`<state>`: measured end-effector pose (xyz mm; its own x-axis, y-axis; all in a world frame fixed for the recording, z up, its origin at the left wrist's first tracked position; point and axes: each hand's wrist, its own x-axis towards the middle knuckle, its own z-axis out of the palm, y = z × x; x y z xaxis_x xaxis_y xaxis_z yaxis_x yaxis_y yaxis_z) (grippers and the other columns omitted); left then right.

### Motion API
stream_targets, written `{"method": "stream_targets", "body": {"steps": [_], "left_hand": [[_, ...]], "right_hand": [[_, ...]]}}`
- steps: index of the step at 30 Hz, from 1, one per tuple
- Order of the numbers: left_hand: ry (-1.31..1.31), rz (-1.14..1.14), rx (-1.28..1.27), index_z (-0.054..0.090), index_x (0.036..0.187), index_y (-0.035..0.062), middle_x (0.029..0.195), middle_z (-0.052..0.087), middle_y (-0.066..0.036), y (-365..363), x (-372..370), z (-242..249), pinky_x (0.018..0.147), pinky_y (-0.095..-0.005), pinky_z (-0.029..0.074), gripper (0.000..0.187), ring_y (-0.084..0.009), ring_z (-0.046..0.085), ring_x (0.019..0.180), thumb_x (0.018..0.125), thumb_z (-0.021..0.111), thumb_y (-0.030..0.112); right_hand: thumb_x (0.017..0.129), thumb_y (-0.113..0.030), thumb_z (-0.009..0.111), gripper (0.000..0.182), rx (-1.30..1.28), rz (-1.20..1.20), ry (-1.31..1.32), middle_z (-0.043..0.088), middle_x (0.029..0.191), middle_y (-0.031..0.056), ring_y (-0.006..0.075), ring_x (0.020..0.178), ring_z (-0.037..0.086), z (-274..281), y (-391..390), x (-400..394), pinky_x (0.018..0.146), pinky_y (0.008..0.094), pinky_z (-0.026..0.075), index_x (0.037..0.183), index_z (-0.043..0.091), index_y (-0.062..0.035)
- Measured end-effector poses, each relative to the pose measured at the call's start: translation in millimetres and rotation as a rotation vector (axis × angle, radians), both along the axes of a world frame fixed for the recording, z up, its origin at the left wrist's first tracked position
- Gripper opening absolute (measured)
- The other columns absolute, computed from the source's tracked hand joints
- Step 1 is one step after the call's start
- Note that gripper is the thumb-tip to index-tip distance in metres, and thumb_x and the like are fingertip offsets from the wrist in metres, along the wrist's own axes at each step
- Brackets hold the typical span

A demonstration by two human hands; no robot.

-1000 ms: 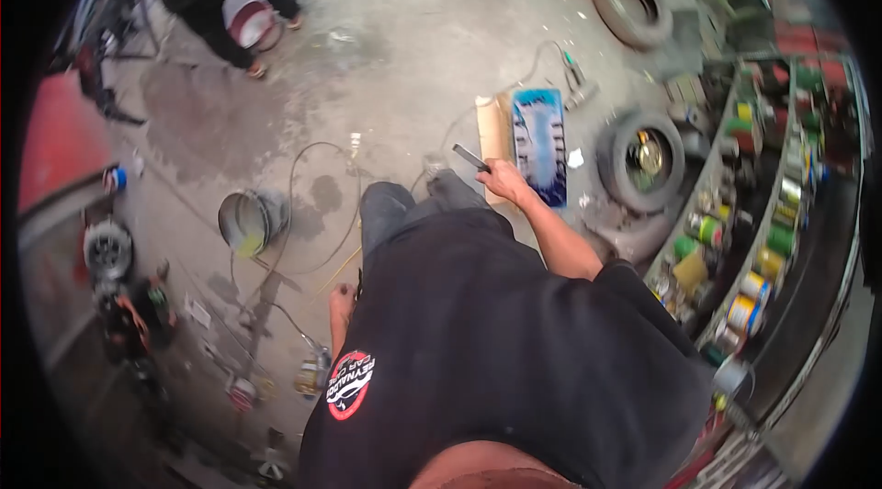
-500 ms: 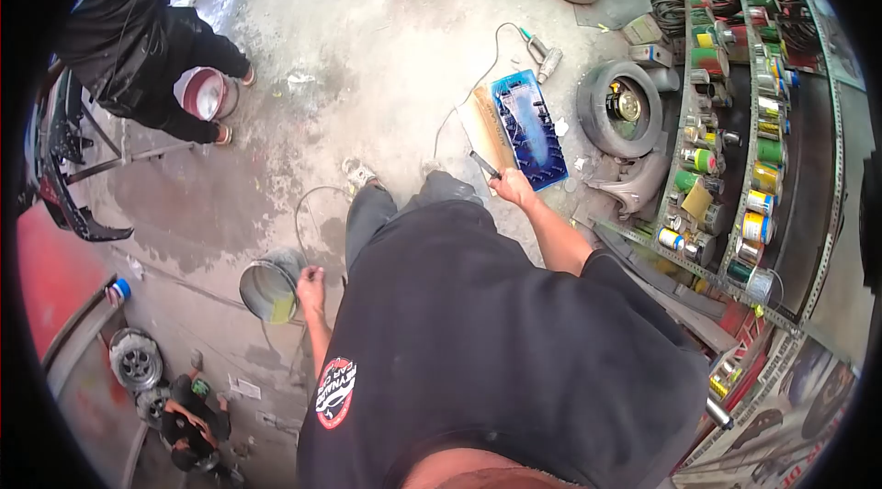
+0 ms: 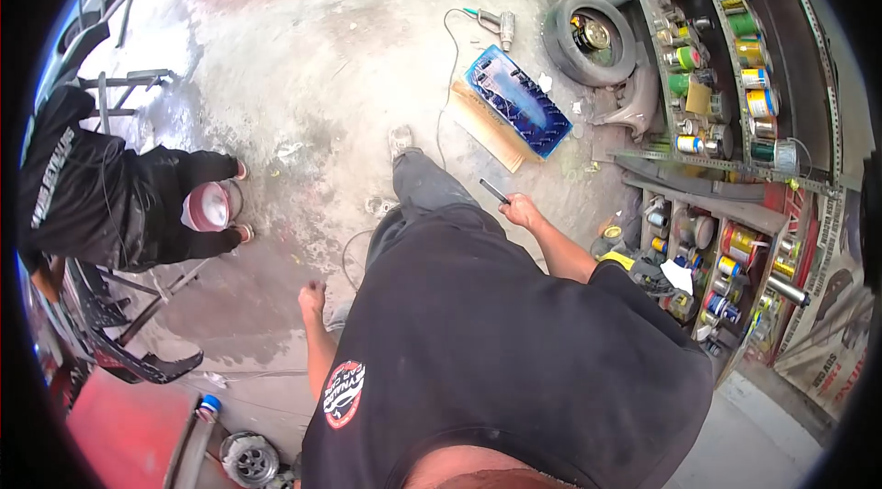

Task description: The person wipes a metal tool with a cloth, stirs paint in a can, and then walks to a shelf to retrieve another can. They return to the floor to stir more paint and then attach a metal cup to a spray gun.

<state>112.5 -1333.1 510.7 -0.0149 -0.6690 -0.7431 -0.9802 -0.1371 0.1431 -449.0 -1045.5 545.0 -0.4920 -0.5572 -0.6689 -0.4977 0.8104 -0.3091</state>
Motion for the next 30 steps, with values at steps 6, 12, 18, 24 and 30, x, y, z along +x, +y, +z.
{"method": "stream_targets", "body": {"steps": [6, 12, 18, 24, 30], "left_hand": [[0.366, 0.027, -0.203, 0.068, 0.110, 0.0017, 0.106, 0.071, -0.020, -104.7, -139.0, 55.5, 0.090, -0.0414, 0.050, 0.034, -0.0349, 0.067, 0.102, 0.088, 0.065, 0.028], [0.317, 0.029, -0.147, 0.066, 0.115, 0.0024, 0.104, 0.071, -0.021, -149.1, -181.4, 61.4, 0.089, -0.0399, 0.051, 0.037, -0.0347, 0.067, 0.102, 0.090, 0.065, 0.030], [0.059, -0.360, 0.108, 0.067, 0.117, 0.0066, 0.101, 0.071, -0.020, -167.9, -121.7, -31.8, 0.087, -0.0403, 0.052, 0.038, -0.0364, 0.069, 0.098, 0.090, 0.060, 0.034], [-0.015, -0.737, 0.103, 0.068, 0.112, 0.0055, 0.100, 0.071, -0.019, -324.8, -227.3, -7.8, 0.087, -0.0404, 0.052, 0.036, -0.0350, 0.069, 0.098, 0.089, 0.061, 0.032], [0.123, -0.527, 0.088, 0.070, 0.106, 0.0020, 0.099, 0.072, -0.020, -537.9, -413.0, -4.8, 0.087, -0.0393, 0.052, 0.036, -0.0308, 0.070, 0.098, 0.086, 0.067, 0.032]], "right_hand": [[0.081, -0.032, 0.062, 0.034, 0.063, 0.000, -0.075, 0.068, 0.098, 0.0254, 0.0405, 0.094, 0.066, -1.8, -40.8, -11.7, 0.084, 0.0465, 0.052, 0.093, 0.070, -0.0014], [0.084, -0.036, 0.062, 0.039, -0.027, -0.001, -0.045, 0.067, 0.099, 0.0268, 0.0415, 0.098, 0.065, -38.2, -145.8, -72.1, 0.087, 0.0480, 0.051, 0.098, 0.069, -0.0002], [0.089, -0.032, 0.056, 0.035, -0.423, -0.161, 0.011, 0.067, 0.092, 0.0258, 0.0433, 0.092, 0.064, -11.0, -266.8, -141.6, 0.082, 0.0504, 0.050, 0.091, 0.064, 0.0011], [0.093, -0.035, 0.057, 0.033, -0.465, -0.589, -0.117, 0.063, 0.071, 0.0134, 0.0286, 0.069, 0.063, 49.0, -337.6, -181.5, 0.068, 0.0413, 0.049, 0.087, 0.062, -0.0024], [0.093, -0.033, 0.059, 0.033, -0.357, -0.941, -0.166, 0.066, 0.083, 0.0216, 0.0387, 0.082, 0.064, 38.9, -357.7, -214.5, 0.074, 0.0464, 0.049, 0.096, 0.061, -0.0003]]}}
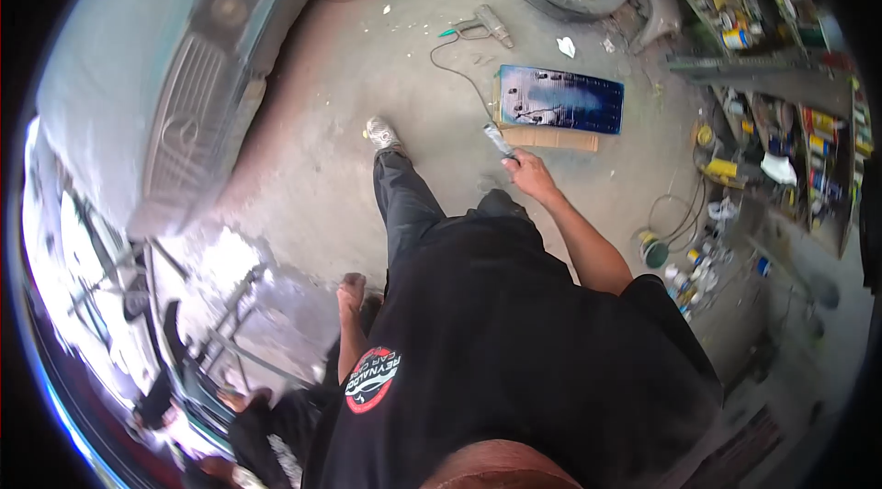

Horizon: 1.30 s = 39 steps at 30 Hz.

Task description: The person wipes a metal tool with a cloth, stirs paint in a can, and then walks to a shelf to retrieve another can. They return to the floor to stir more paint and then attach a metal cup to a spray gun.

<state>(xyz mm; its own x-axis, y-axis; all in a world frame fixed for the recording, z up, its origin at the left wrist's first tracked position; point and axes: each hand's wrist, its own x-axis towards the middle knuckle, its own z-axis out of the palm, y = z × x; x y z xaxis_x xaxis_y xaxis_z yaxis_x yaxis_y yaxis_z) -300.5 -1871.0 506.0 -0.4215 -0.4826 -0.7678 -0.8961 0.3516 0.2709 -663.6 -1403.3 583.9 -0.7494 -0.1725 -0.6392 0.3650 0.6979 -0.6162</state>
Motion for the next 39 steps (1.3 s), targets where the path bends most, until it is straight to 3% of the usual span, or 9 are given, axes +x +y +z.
{"method": "stream_targets", "body": {"steps": [2, 5, 8, 12, 15, 23, 26, 32, 39], "left_hand": [[0.025, -0.157, -0.048, 0.070, 0.105, 0.0042, 0.097, 0.072, -0.019, -63.5, -82.1, 10.4, 0.086, -0.0392, 0.053, 0.034, -0.0324, 0.070, 0.098, 0.086, 0.067, 0.032], [-0.008, -0.461, -0.055, 0.070, 0.104, 0.0066, 0.097, 0.072, -0.021, -174.1, -175.7, -11.3, 0.085, -0.0427, 0.054, 0.033, -0.0357, 0.069, 0.099, 0.086, 0.067, 0.034], [0.080, -0.780, -0.189, 0.070, 0.100, 0.0068, 0.097, 0.071, -0.021, -252.3, -320.6, -21.6, 0.083, -0.0471, 0.054, 0.030, -0.0384, 0.068, 0.097, 0.087, 0.066, 0.034], [0.375, -0.845, -0.351, 0.067, 0.100, 0.0040, 0.097, 0.071, -0.021, -219.6, -519.6, 72.2, 0.081, -0.0472, 0.053, 0.031, -0.0408, 0.067, 0.096, 0.091, 0.063, 0.033], [0.690, -0.818, -0.161, 0.065, 0.105, 0.0024, 0.099, 0.070, -0.022, -188.7, -609.7, 97.0, 0.081, -0.0454, 0.053, 0.029, -0.0406, 0.067, 0.096, 0.092, 0.063, 0.029], [0.561, -1.124, 0.026, 0.068, 0.105, 0.0012, 0.094, 0.070, -0.024, -106.1, -627.3, 113.3, 0.080, -0.0430, 0.055, 0.025, -0.0350, 0.070, 0.092, 0.092, 0.063, 0.022], [0.390, -1.314, 0.065, 0.069, 0.097, 0.0028, 0.090, 0.069, -0.024, -137.9, -597.5, 62.4, 0.075, -0.0493, 0.054, 0.036, -0.0430, 0.068, 0.090, 0.093, 0.058, 0.036], [-0.006, -1.892, 0.158, 0.069, 0.093, 0.0029, 0.086, 0.070, -0.020, -165.8, -640.2, 14.9, 0.070, -0.0468, 0.054, 0.032, -0.0386, 0.068, 0.083, 0.093, 0.056, 0.032], [0.492, -2.334, 0.144, 0.069, 0.088, 0.0030, 0.081, 0.070, -0.016, -104.1, -848.4, -17.7, 0.064, -0.0438, 0.054, 0.029, -0.0335, 0.069, 0.074, 0.093, 0.054, 0.027]], "right_hand": [[0.094, -0.031, 0.060, 0.030, 0.085, -0.105, 0.148, 0.065, 0.074, 0.0167, 0.0312, 0.071, 0.065, -25.6, -6.8, 3.4, 0.066, 0.0424, 0.050, 0.092, 0.060, -0.0001], [0.095, -0.026, 0.061, 0.025, -0.130, -0.521, -0.244, 0.060, 0.065, 0.0070, 0.0164, 0.057, 0.058, 5.2, -36.2, -10.8, 0.054, 0.0335, 0.046, 0.088, 0.059, -0.0020], [0.096, -0.021, 0.060, 0.019, -0.254, -0.736, -0.178, 0.057, 0.065, 0.0029, 0.0093, 0.055, 0.052, 35.4, -77.0, -19.5, 0.049, 0.0277, 0.041, 0.088, 0.057, -0.0040], [0.093, -0.019, 0.060, 0.018, -0.194, -0.812, -0.046, 0.060, 0.067, 0.0038, 0.0114, 0.056, 0.055, 47.0, -104.3, -17.0, 0.052, 0.0290, 0.046, 0.097, 0.060, -0.0016], [0.091, -0.020, 0.062, 0.019, -0.078, -0.888, -0.105, 0.061, 0.068, 0.0058, 0.0134, 0.056, 0.058, 52.8, -109.4, -9.7, 0.055, 0.0311, 0.048, 0.094, 0.063, -0.0016], [0.081, -0.025, 0.071, 0.026, 0.267, -0.727, 0.079, 0.067, 0.091, 0.0244, 0.0414, 0.091, 0.065, -31.6, -104.1, 8.4, 0.081, 0.0483, 0.052, 0.091, 0.065, -0.0009], [0.076, -0.029, 0.076, 0.035, 0.257, -0.868, -0.012, 0.069, 0.094, 0.0226, 0.0386, 0.095, 0.066, -36.2, -104.7, 18.8, 0.084, 0.0453, 0.052, 0.096, 0.066, -0.0016], [0.078, -0.031, 0.071, 0.036, 0.274, -1.296, -0.102, 0.069, 0.098, 0.0244, 0.0383, 0.098, 0.066, 3.5, -152.5, 77.5, 0.086, 0.0459, 0.052, 0.096, 0.067, -0.0002], [0.091, -0.035, 0.057, 0.038, 0.427, -1.862, -0.189, 0.066, 0.100, 0.0286, 0.0455, 0.100, 0.062, -38.5, -358.6, 191.0, 0.085, 0.0510, 0.050, 0.095, 0.066, 0.0017]]}}
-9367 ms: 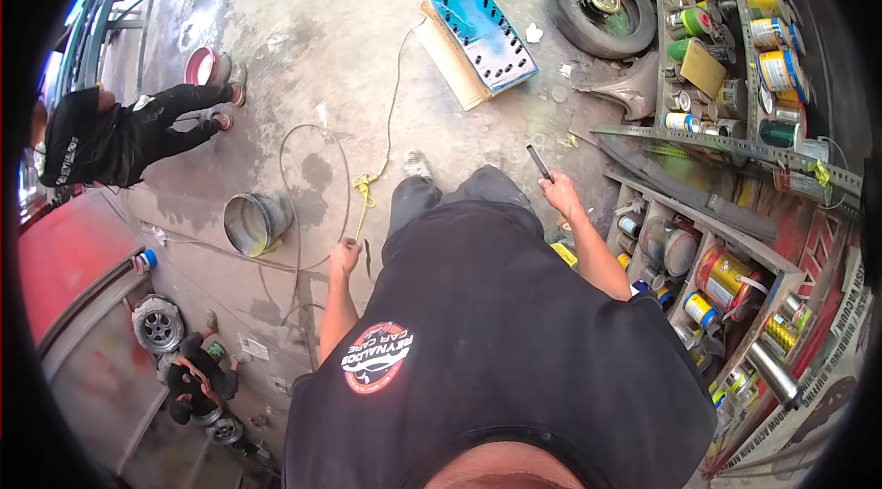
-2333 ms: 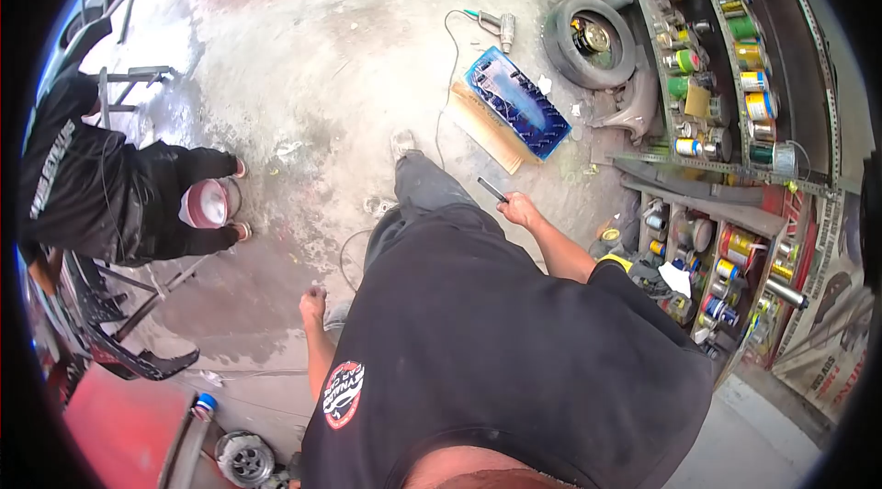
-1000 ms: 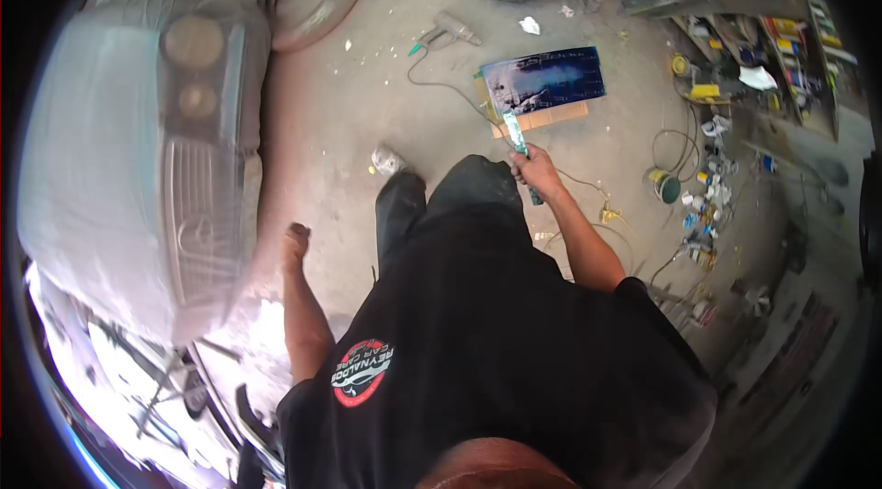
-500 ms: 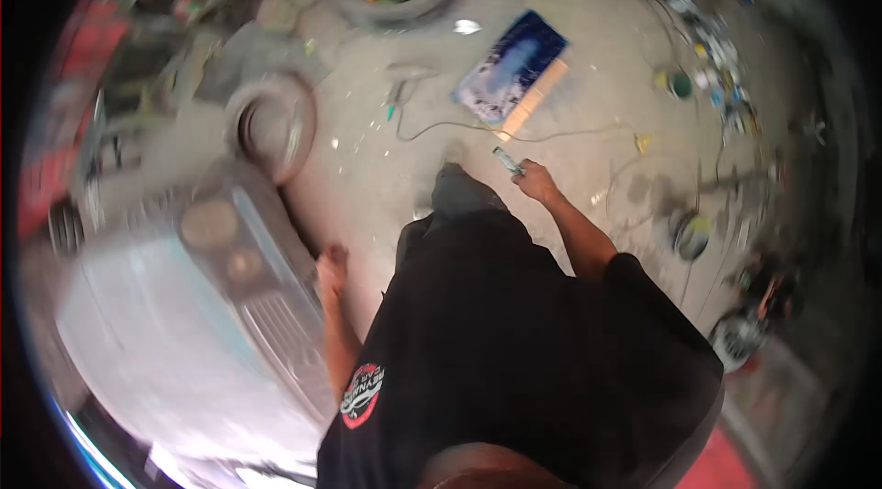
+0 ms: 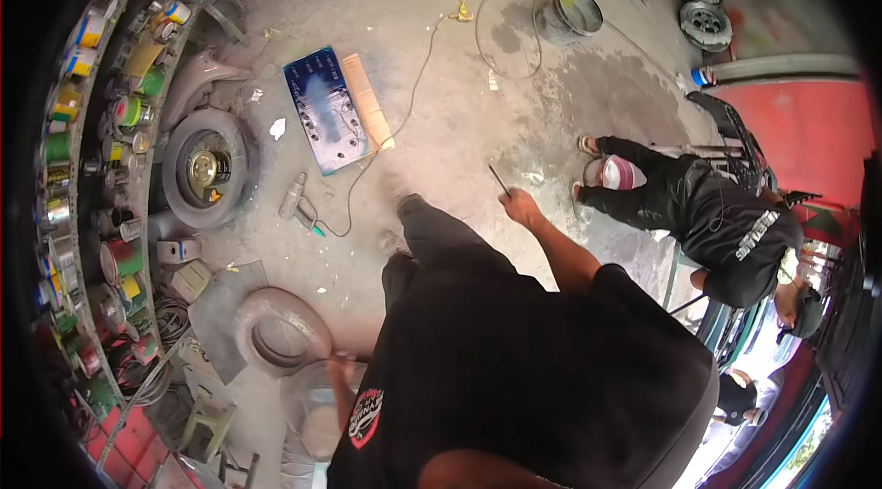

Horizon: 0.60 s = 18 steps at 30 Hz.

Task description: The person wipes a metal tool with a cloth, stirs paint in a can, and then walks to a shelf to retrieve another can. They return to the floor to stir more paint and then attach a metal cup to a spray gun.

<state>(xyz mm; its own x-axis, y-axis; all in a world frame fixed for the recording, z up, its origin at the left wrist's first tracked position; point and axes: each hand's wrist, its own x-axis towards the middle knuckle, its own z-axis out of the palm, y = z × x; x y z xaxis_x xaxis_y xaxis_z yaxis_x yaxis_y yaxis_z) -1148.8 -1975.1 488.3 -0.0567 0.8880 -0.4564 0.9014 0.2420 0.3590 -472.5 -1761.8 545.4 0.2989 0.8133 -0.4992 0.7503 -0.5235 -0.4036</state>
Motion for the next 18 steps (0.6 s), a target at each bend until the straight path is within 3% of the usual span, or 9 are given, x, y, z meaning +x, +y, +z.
{"method": "stream_targets", "body": {"steps": [2, 6, 7, 10, 11, 12, 13, 15, 18], "left_hand": [[0.126, 0.015, 0.068, 0.069, 0.087, 0.0030, 0.080, 0.071, -0.015, 47.0, -68.5, -1.6, 0.062, -0.0429, 0.054, 0.028, -0.0320, 0.069, 0.072, 0.093, 0.054, 0.026], [0.211, 0.137, 0.179, 0.057, 0.069, 0.0069, 0.063, 0.061, -0.011, 197.9, -120.9, 21.7, 0.057, -0.0406, 0.047, 0.016, -0.0241, 0.060, 0.058, 0.083, 0.052, 0.011], [0.341, -0.105, 0.389, 0.062, 0.071, 0.0069, 0.063, 0.063, -0.013, 225.9, -99.6, 31.4, 0.059, -0.0399, 0.050, 0.012, -0.0232, 0.061, 0.058, 0.080, 0.054, 0.009], [-0.098, 0.340, -0.077, 0.070, 0.079, 0.0080, 0.071, 0.067, -0.015, 322.2, -5.5, 54.9, 0.066, -0.0379, 0.054, 0.011, -0.0268, 0.068, 0.068, 0.075, 0.059, 0.006], [0.047, -0.182, 0.132, 0.071, 0.079, 0.0075, 0.075, 0.069, -0.017, 339.4, 7.5, 30.9, 0.069, -0.0374, 0.055, 0.013, -0.0302, 0.070, 0.075, 0.073, 0.060, 0.006], [0.110, -0.177, 0.172, 0.067, 0.068, 0.0088, 0.073, 0.068, -0.015, 355.9, 64.5, 33.2, 0.063, -0.0428, 0.055, 0.007, -0.0345, 0.068, 0.071, 0.071, 0.061, 0.007], [0.061, -0.336, 0.210, 0.065, 0.065, 0.0079, 0.070, 0.067, -0.015, 372.3, 102.0, 15.2, 0.061, -0.0432, 0.054, 0.006, -0.0345, 0.067, 0.069, 0.069, 0.061, 0.006], [-0.124, -0.668, 0.287, 0.063, 0.066, 0.0068, 0.071, 0.064, -0.017, 400.7, 193.1, -5.6, 0.061, -0.0519, 0.050, 0.009, -0.0385, 0.063, 0.068, 0.074, 0.062, 0.010], [-0.072, -0.687, 0.123, 0.065, 0.074, 0.0069, 0.079, 0.066, -0.019, 418.7, 351.6, 8.8, 0.071, -0.0506, 0.051, 0.011, -0.0385, 0.064, 0.078, 0.079, 0.060, 0.014]], "right_hand": [[0.091, -0.037, 0.058, 0.039, -0.103, 0.050, -0.040, 0.066, 0.097, 0.0278, 0.0452, 0.098, 0.062, -9.0, -71.6, 15.8, 0.085, 0.0513, 0.050, 0.094, 0.066, 0.0006], [0.088, -0.040, 0.058, 0.042, -0.193, -0.245, 0.004, 0.067, 0.096, 0.0281, 0.0437, 0.097, 0.064, -13.9, -175.8, 22.9, 0.085, 0.0509, 0.050, 0.086, 0.067, 0.0006], [0.086, -0.040, 0.058, 0.042, -0.180, -0.277, -0.015, 0.067, 0.092, 0.0278, 0.0424, 0.093, 0.065, -17.2, -193.4, 24.3, 0.081, 0.0506, 0.051, 0.086, 0.067, 0.0012], [0.086, -0.030, 0.059, 0.029, -0.156, -0.579, 0.131, 0.063, 0.064, 0.0099, 0.0194, 0.056, 0.060, -68.7, -246.3, 39.6, 0.052, 0.0371, 0.048, 0.079, 0.065, -0.0027], [0.086, -0.028, 0.060, 0.026, -0.104, -0.596, 0.091, 0.063, 0.064, 0.0081, 0.0173, 0.053, 0.059, -64.3, -248.7, 40.5, 0.049, 0.0346, 0.047, 0.080, 0.065, -0.0038], [0.087, -0.029, 0.060, 0.026, -0.121, -0.668, 0.129, 0.062, 0.063, 0.0074, 0.0179, 0.053, 0.059, -68.0, -252.3, 46.0, 0.049, 0.0336, 0.047, 0.081, 0.065, -0.0037], [0.085, -0.034, 0.057, 0.034, -0.201, -0.787, 0.204, 0.068, 0.089, 0.0263, 0.0433, 0.092, 0.065, -43.2, -240.0, 50.8, 0.081, 0.0488, 0.052, 0.085, 0.069, -0.0020], [0.084, -0.033, 0.057, 0.034, -0.160, -0.848, 0.231, 0.067, 0.085, 0.0268, 0.0437, 0.088, 0.066, -58.5, -239.9, 71.4, 0.078, 0.0493, 0.052, 0.082, 0.069, -0.0006], [0.084, -0.032, 0.058, 0.035, -0.213, -0.937, 0.302, 0.067, 0.083, 0.0274, 0.0447, 0.085, 0.066, -22.9, -207.5, 119.7, 0.077, 0.0504, 0.052, 0.081, 0.068, 0.0012]]}}
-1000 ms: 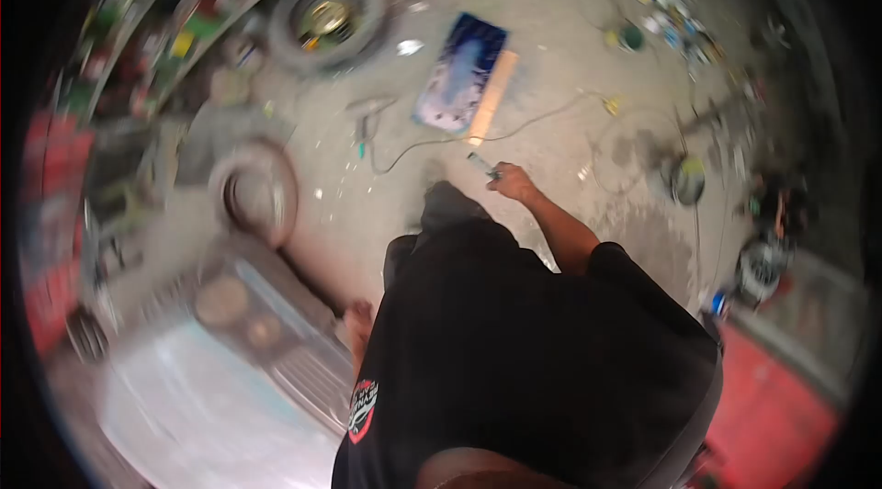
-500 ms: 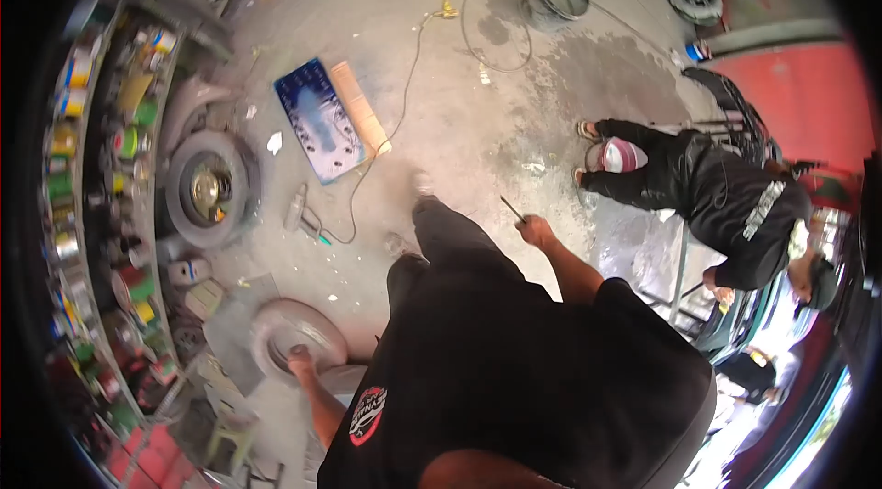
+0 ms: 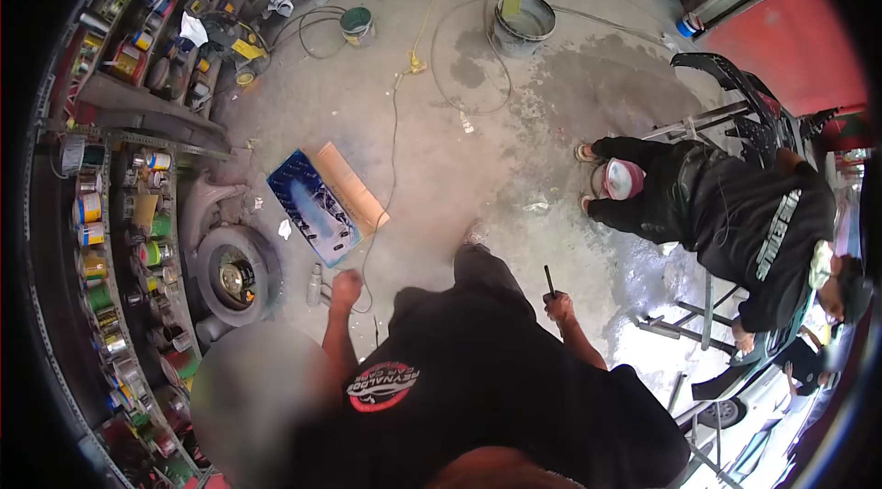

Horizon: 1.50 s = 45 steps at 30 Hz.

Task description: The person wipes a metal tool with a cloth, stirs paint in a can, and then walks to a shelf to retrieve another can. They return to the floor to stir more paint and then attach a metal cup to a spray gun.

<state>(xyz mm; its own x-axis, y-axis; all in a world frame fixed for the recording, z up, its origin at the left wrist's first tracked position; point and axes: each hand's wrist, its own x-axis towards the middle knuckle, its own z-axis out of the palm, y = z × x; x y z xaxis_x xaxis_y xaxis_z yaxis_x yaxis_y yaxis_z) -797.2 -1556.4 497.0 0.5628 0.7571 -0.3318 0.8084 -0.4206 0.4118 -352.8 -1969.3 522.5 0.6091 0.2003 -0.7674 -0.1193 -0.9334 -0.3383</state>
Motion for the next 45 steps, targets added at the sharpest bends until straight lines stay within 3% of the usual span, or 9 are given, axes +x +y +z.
{"method": "stream_targets", "body": {"steps": [4, 11, 17, 23, 27, 29, 36, 41, 45], "left_hand": [[-0.182, 0.025, -0.177, 0.067, 0.079, 0.0083, 0.080, 0.069, -0.017, 27.5, 147.8, 53.4, 0.075, -0.0431, 0.053, 0.009, -0.0347, 0.068, 0.081, 0.081, 0.058, 0.008], [0.037, -0.066, -0.013, 0.067, 0.082, 0.0072, 0.085, 0.069, -0.020, 111.3, 170.6, 19.3, 0.074, -0.0477, 0.054, 0.013, -0.0395, 0.067, 0.082, 0.084, 0.056, 0.012], [0.492, -0.682, 0.042, 0.073, 0.083, 0.0087, 0.093, 0.071, -0.018, 213.9, 131.5, -53.8, 0.078, -0.0456, 0.055, 0.024, -0.0359, 0.069, 0.087, 0.085, 0.053, 0.022], [0.555, -0.853, -0.010, 0.074, 0.087, 0.0068, 0.094, 0.070, -0.023, 359.6, 275.5, -9.1, 0.083, -0.0456, 0.055, 0.026, -0.0378, 0.069, 0.091, 0.091, 0.053, 0.023], [0.057, -0.429, 0.038, 0.066, 0.070, 0.0037, 0.075, 0.069, -0.018, 471.2, 416.8, -2.2, 0.069, -0.0457, 0.053, 0.040, -0.0324, 0.069, 0.075, 0.091, 0.060, 0.037], [0.052, -0.459, -0.048, 0.066, 0.073, 0.0022, 0.080, 0.067, -0.022, 508.8, 513.1, 34.1, 0.079, -0.0507, 0.051, 0.046, -0.0411, 0.065, 0.079, 0.094, 0.055, 0.042], [0.047, -0.345, -0.234, 0.070, 0.077, 0.0026, 0.087, 0.070, -0.021, 510.2, 797.2, 128.0, 0.082, -0.0445, 0.052, 0.059, -0.0388, 0.066, 0.086, 0.100, 0.040, 0.048], [-0.171, -0.366, -0.100, 0.067, 0.098, 0.0065, 0.100, 0.069, -0.019, 498.2, 843.6, 24.4, 0.084, -0.0447, 0.053, 0.036, -0.0409, 0.066, 0.094, 0.099, 0.046, 0.035], [0.354, -0.544, -0.350, 0.070, 0.102, 0.0080, 0.105, 0.069, -0.018, 463.3, 870.9, 40.8, 0.089, -0.0455, 0.052, 0.030, -0.0374, 0.064, 0.103, 0.087, 0.059, 0.031]], "right_hand": [[0.085, -0.023, 0.063, 0.022, 0.126, 0.124, -0.261, 0.057, 0.056, 0.0033, 0.0138, 0.047, 0.055, -81.6, 4.5, 95.3, 0.044, 0.0315, 0.044, 0.071, 0.062, -0.0056], [0.085, -0.026, 0.069, 0.026, 0.258, 0.042, -0.341, 0.060, 0.059, 0.0054, 0.0171, 0.053, 0.059, -17.2, 143.2, 169.1, 0.051, 0.0338, 0.046, 0.076, 0.065, -0.0022], [0.083, -0.030, 0.069, 0.029, 0.157, 0.134, -0.350, 0.064, 0.063, 0.0114, 0.0220, 0.059, 0.063, -22.3, 183.4, 174.6, 0.058, 0.0389, 0.049, 0.079, 0.068, -0.0012], [0.084, -0.029, 0.071, 0.028, 0.083, -0.374, -0.195, 0.057, 0.057, 0.0029, 0.0138, 0.047, 0.054, -3.5, 210.0, 156.5, 0.045, 0.0330, 0.043, 0.073, 0.064, -0.0042], [0.086, -0.037, 0.073, 0.036, 0.071, -0.471, -0.212, 0.056, 0.057, 0.0010, 0.0120, 0.048, 0.052, -0.9, 237.8, 166.7, 0.045, 0.0314, 0.042, 0.072, 0.064, -0.0051], [0.087, -0.042, 0.071, 0.040, 0.137, -0.500, -0.278, 0.055, 0.057, 0.0005, 0.0112, 0.049, 0.052, 20.6, 262.0, 191.0, 0.047, 0.0306, 0.041, 0.071, 0.064, -0.0056], [0.088, -0.025, 0.064, 0.024, 0.231, -0.476, -0.427, 0.067, 0.070, 0.0115, 0.0225, 0.068, 0.066, 67.4, 328.6, 371.9, 0.065, 0.0373, 0.051, 0.088, 0.069, -0.0010], [0.083, -0.007, 0.059, 0.019, 0.284, -0.217, -0.598, 0.071, 0.081, 0.0186, 0.0297, 0.079, 0.071, 78.1, 352.1, 557.3, 0.072, 0.0396, 0.054, 0.097, 0.070, -0.0022], [0.085, -0.001, 0.056, 0.020, 0.495, -0.513, -0.413, 0.068, 0.075, 0.0110, 0.0192, 0.066, 0.065, 136.9, 375.5, 709.7, 0.062, 0.0335, 0.051, 0.100, 0.068, -0.0007]]}}
